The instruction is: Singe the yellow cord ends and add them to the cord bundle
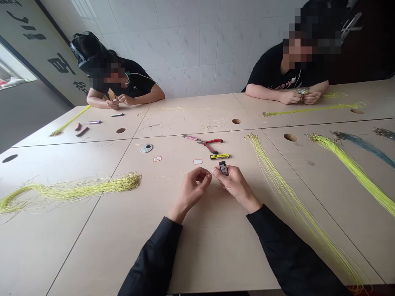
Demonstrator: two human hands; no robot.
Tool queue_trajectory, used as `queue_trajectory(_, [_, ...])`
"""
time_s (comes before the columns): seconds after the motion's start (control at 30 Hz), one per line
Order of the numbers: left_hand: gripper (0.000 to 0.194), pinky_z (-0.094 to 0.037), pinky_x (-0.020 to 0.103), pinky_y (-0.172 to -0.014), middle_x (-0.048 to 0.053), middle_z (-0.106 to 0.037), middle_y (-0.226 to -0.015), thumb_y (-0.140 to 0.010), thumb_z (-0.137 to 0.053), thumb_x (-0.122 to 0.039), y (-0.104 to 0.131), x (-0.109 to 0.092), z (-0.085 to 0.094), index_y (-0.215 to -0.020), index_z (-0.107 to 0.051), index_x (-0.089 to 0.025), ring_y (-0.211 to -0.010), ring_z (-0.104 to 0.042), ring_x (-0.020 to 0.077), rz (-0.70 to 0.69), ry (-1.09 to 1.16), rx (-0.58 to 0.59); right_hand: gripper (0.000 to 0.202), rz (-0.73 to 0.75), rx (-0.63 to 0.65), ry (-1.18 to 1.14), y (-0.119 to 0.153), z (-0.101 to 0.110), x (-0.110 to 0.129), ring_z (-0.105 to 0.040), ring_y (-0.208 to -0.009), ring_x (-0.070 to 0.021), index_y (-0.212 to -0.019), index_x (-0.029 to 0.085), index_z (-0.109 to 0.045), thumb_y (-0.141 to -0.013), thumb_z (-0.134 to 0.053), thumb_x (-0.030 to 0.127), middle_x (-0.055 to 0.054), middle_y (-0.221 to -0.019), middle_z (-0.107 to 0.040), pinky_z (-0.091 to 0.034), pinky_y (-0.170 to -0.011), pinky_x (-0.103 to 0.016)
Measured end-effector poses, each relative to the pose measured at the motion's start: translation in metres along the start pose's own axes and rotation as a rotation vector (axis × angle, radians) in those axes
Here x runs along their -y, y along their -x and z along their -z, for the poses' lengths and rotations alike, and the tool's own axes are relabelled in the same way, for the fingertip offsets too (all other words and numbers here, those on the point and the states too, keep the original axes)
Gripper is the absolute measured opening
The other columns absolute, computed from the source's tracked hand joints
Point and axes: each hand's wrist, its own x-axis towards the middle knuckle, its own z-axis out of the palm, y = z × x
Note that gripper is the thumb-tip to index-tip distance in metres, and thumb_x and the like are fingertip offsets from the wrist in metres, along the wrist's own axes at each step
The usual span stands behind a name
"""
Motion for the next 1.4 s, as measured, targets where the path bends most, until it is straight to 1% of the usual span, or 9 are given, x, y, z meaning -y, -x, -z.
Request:
queue_trajectory(0.17, [0.012,-0.045,0.026,-0.065,0.003,-0.066,-0.074,-0.083,-0.063,-0.026,0.000,0.001,-0.002,-0.079,-0.065,-0.015,-0.066,-0.058,0.0127,-0.023,-0.034,-0.021,0.038,0.028,-0.021,0.077,0.000,-0.001,0.002,-0.028,-0.057,-0.0106,-0.069,0.020,-0.045,-0.086,-0.061,0.050,0.005,-0.063,-0.032,-0.027,-0.053,-0.025])
queue_trajectory(0.4, [0.016,-0.045,0.026,-0.061,0.004,-0.067,-0.068,-0.078,-0.070,-0.029,-0.002,0.000,0.000,-0.074,-0.068,-0.014,-0.063,-0.060,0.0139,0.094,0.085,-0.020,0.042,0.089,-0.046,0.165,0.002,-0.002,0.008,-0.034,-0.060,-0.0123,-0.070,0.020,-0.046,-0.087,-0.059,0.056,0.004,-0.064,-0.039,-0.030,-0.057,-0.026])
queue_trajectory(0.5, [0.016,-0.047,0.026,-0.062,0.003,-0.067,-0.066,-0.077,-0.072,-0.030,-0.002,-0.004,0.000,-0.073,-0.070,-0.014,-0.062,-0.060,0.0131,0.128,0.213,-0.058,0.051,0.011,0.004,0.062,0.004,-0.003,0.012,-0.028,-0.053,-0.0120,-0.072,0.021,-0.048,-0.092,-0.042,0.068,0.005,-0.059,-0.035,-0.026,-0.051,-0.027])
queue_trajectory(0.6, [0.018,-0.049,0.027,-0.066,0.004,-0.068,-0.068,-0.077,-0.075,-0.032,0.000,-0.011,-0.001,-0.074,-0.073,-0.014,-0.065,-0.060,0.0127,0.107,0.303,-0.087,0.062,-0.039,0.017,0.068,0.004,-0.004,0.013,-0.028,-0.050,-0.0124,-0.060,0.021,-0.042,-0.095,-0.029,0.070,0.003,-0.055,-0.033,-0.025,-0.051,-0.029])
queue_trajectory(0.77, [0.021,-0.050,0.028,-0.068,0.005,-0.069,-0.069,-0.078,-0.077,-0.036,0.002,-0.016,-0.003,-0.071,-0.074,-0.015,-0.067,-0.060,0.0137,0.079,0.312,-0.090,0.062,-0.012,-0.007,0.143,0.002,-0.009,0.009,-0.029,-0.052,-0.0127,-0.055,0.022,-0.031,-0.093,-0.033,0.071,0.002,-0.054,-0.032,-0.025,-0.055,-0.030])
queue_trajectory(0.9, [0.022,-0.053,0.031,-0.072,0.006,-0.072,-0.071,-0.080,-0.076,-0.036,0.002,-0.015,-0.004,-0.073,-0.075,-0.016,-0.071,-0.064,0.0163,0.075,0.302,-0.079,0.061,-0.037,-0.035,0.181,0.001,-0.010,0.007,-0.026,-0.050,-0.0121,-0.054,0.023,-0.031,-0.092,-0.034,0.070,0.003,-0.052,-0.029,-0.023,-0.053,-0.030])
queue_trajectory(1.07, [0.022,-0.056,0.034,-0.077,0.007,-0.074,-0.072,-0.081,-0.075,-0.036,0.004,-0.018,-0.005,-0.076,-0.076,-0.015,-0.073,-0.068,0.0181,0.085,0.339,-0.052,0.059,-0.023,-0.058,0.183,-0.002,-0.009,0.003,-0.030,-0.048,-0.0124,-0.053,0.023,-0.033,-0.092,-0.035,0.067,0.002,-0.050,-0.034,-0.025,-0.050,-0.030])
queue_trajectory(1.23, [0.025,-0.057,0.034,-0.078,0.007,-0.073,-0.073,-0.081,-0.074,-0.038,0.003,-0.018,-0.005,-0.077,-0.074,-0.014,-0.072,-0.069,0.0176,0.101,0.352,-0.052,0.059,-0.043,-0.044,0.085,0.000,-0.010,0.004,-0.028,-0.050,-0.0123,-0.055,0.022,-0.034,-0.091,-0.038,0.069,0.002,-0.053,-0.033,-0.024,-0.050,-0.029])
queue_trajectory(1.4, [0.023,-0.055,0.030,-0.070,0.001,-0.064,-0.069,-0.079,-0.074,-0.036,0.001,-0.013,-0.005,-0.076,-0.067,-0.015,-0.064,-0.063,0.0127,0.096,0.367,-0.104,0.061,-0.089,0.001,-0.025,0.004,-0.010,0.011,-0.023,-0.049,-0.0121,-0.059,0.022,-0.039,-0.095,-0.028,0.070,0.003,-0.054,-0.028,-0.021,-0.048,-0.029])
